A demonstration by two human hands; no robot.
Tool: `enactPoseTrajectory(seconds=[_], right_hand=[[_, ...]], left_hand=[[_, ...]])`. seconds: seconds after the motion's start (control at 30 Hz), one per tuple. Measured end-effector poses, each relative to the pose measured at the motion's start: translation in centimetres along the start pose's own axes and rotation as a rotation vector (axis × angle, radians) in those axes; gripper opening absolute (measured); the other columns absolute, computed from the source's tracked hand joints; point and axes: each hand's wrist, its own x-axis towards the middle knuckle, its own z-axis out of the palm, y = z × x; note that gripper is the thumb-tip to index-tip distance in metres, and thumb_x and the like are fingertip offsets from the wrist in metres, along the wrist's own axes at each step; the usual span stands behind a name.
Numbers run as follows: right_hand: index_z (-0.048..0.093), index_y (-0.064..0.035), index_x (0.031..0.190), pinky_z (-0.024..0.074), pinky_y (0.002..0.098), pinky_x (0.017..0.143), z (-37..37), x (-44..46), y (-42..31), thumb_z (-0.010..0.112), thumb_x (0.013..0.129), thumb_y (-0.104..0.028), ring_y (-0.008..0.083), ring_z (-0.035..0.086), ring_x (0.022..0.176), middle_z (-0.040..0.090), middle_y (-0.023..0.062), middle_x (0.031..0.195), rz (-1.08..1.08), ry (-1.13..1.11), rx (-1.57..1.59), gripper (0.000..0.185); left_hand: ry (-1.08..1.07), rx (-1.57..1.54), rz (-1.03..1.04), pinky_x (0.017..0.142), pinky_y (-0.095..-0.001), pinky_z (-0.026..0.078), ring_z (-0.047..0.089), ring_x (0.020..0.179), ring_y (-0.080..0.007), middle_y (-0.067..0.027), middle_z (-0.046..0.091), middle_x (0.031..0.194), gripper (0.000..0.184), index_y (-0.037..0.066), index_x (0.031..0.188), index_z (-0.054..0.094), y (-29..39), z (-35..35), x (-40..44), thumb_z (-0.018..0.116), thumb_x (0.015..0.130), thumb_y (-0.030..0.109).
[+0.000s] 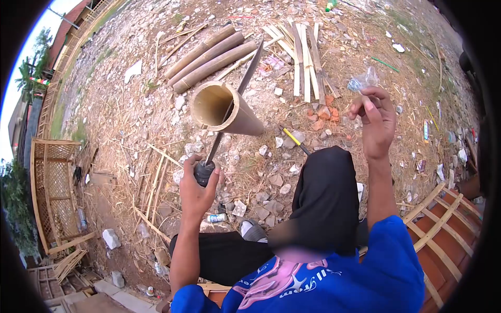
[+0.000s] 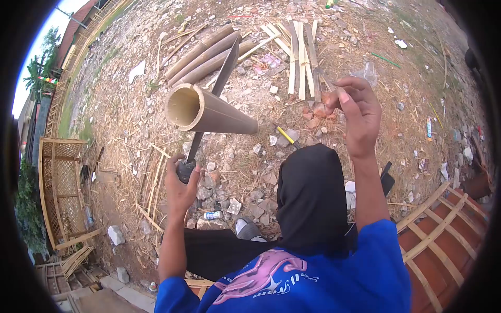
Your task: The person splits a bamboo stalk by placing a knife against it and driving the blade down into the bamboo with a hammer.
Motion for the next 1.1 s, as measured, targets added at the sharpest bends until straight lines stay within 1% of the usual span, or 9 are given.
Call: enactPoseTrajectory(seconds=[0.03, 0.13, 0.23, 0.53, 0.63, 0.87, 0.9, 1.0, 1.1], right_hand=[[0.059, -0.0011, 0.115, 0.0511, 0.0296, 0.077, -2.2, 0.3, 4.4, 0.062, 0.092, -0.012, 0.0169, 0.064, 0.081, 0.065, 0.0088, 0.086, 0.073, 0.151, -0.175, 0.026], [0.055, -0.0033, 0.121, 0.0509, 0.0425, 0.086, -6.6, -6.3, 19.6, 0.072, 0.081, -0.02, 0.0355, 0.065, 0.095, 0.065, 0.0154, 0.097, 0.562, -0.206, -0.908, 0.047], [0.053, -0.007, 0.128, 0.0479, 0.0534, 0.093, -6.2, -14.7, 27.6, 0.077, 0.079, -0.032, 0.0399, 0.058, 0.114, 0.06, 0.0213, 0.111, 0.498, -0.401, -1.24, 0.06], [0.051, -0.007, 0.127, 0.0522, 0.0512, 0.078, -6.9, -19.6, 35.5, 0.07, 0.086, -0.037, 0.0421, 0.066, 0.101, 0.065, 0.0196, 0.1, 0.657, -0.434, -1.208, 0.055], [0.052, -0.0064, 0.127, 0.0522, 0.0509, 0.074, -5.1, -15.0, 30.6, 0.068, 0.087, -0.032, 0.0426, 0.068, 0.092, 0.067, 0.0214, 0.091, 0.875, -0.607, -1.111, 0.05], [0.058, -0.0011, 0.116, 0.0495, 0.0477, 0.07, -3.1, -8.3, 23.2, 0.067, 0.089, -0.032, 0.0416, 0.066, 0.078, 0.064, 0.0255, 0.086, 0.696, -0.64, -0.772, 0.042], [0.057, -0.0006, 0.116, 0.0481, 0.0403, 0.064, -3.4, -8.1, 21.2, 0.068, 0.091, -0.029, 0.0296, 0.065, 0.068, 0.063, 0.0188, 0.082, 0.629, -0.587, -0.695, 0.04], [0.055, -0.0004, 0.115, 0.0458, 0.0294, 0.057, -3.2, -6.6, 13.9, 0.066, 0.095, -0.025, 0.013, 0.058, 0.06, 0.059, 0.0077, 0.078, 0.958, -0.314, -0.06, 0.034], [0.052, -0.0042, 0.117, 0.0389, 0.0226, 0.053, -3.3, -4.4, 10.0, 0.061, 0.1, -0.019, 0.0042, 0.046, 0.058, 0.049, -0.0035, 0.075, 0.643, -0.302, 0.027, 0.024]], left_hand=[[0.068, 0.029, 0.044, 0.065, -0.031, 0.051, 0.064, 0.067, -0.0153, -0.0094, 0.069, 0.078, 0.048, 0.002, 0.119, 0.053, -0.6, -0.1, 0.8, 0.078, 0.084, 0.023], [-0.024, 0.047, -0.067, 0.065, -0.03, 0.05, 0.063, 0.067, -0.0139, -0.0086, 0.068, 0.079, 0.045, 0.003, 0.115, 0.056, -2.4, -2.5, 4.2, 0.079, 0.079, 0.02], [-0.003, -0.007, -0.045, 0.063, -0.0284, 0.048, 0.059, 0.067, -0.011, -0.0039, 0.063, 0.077, 0.038, 0.003, 0.106, 0.058, -6.8, -4.4, 7.0, 0.076, 0.075, 0.016], [-0.05, -0.001, -0.026, 0.067, -0.0285, 0.048, 0.058, 0.07, -0.0101, -0.0031, 0.062, 0.077, 0.033, 0.001, 0.098, 0.059, -12.9, -6.7, 7.1, 0.075, 0.072, 0.013], [-0.046, -0.037, -0.005, 0.067, -0.0284, 0.049, 0.059, 0.071, -0.0105, -0.004, 0.063, 0.079, 0.038, 0.0, 0.102, 0.06, -11.9, -5.9, 6.7, 0.077, 0.072, 0.015], [-0.043, 0.059, -0.115, 0.067, -0.0307, 0.049, 0.06, 0.071, -0.012, -0.005, 0.063, 0.081, 0.035, 0.001, 0.102, 0.06, -2.2, -3.3, 7.2, 0.075, 0.076, 0.019], [-0.011, 0.11, -0.072, 0.068, -0.0317, 0.049, 0.06, 0.071, -0.0135, -0.0055, 0.064, 0.081, 0.036, 0.001, 0.103, 0.06, -1.3, -3.0, 7.3, 0.075, 0.076, 0.02], [0.003, 0.112, -0.078, 0.07, -0.0336, 0.05, 0.061, 0.071, -0.0165, -0.007, 0.065, 0.08, 0.039, 0.002, 0.106, 0.061, -0.3, -2.4, 7.9, 0.074, 0.076, 0.022], [-0.011, 0.076, -0.097, 0.071, -0.0342, 0.05, 0.063, 0.072, -0.0173, -0.0081, 0.067, 0.081, 0.04, 0.002, 0.108, 0.061, 0.2, -2.1, 7.9, 0.074, 0.076, 0.023]])
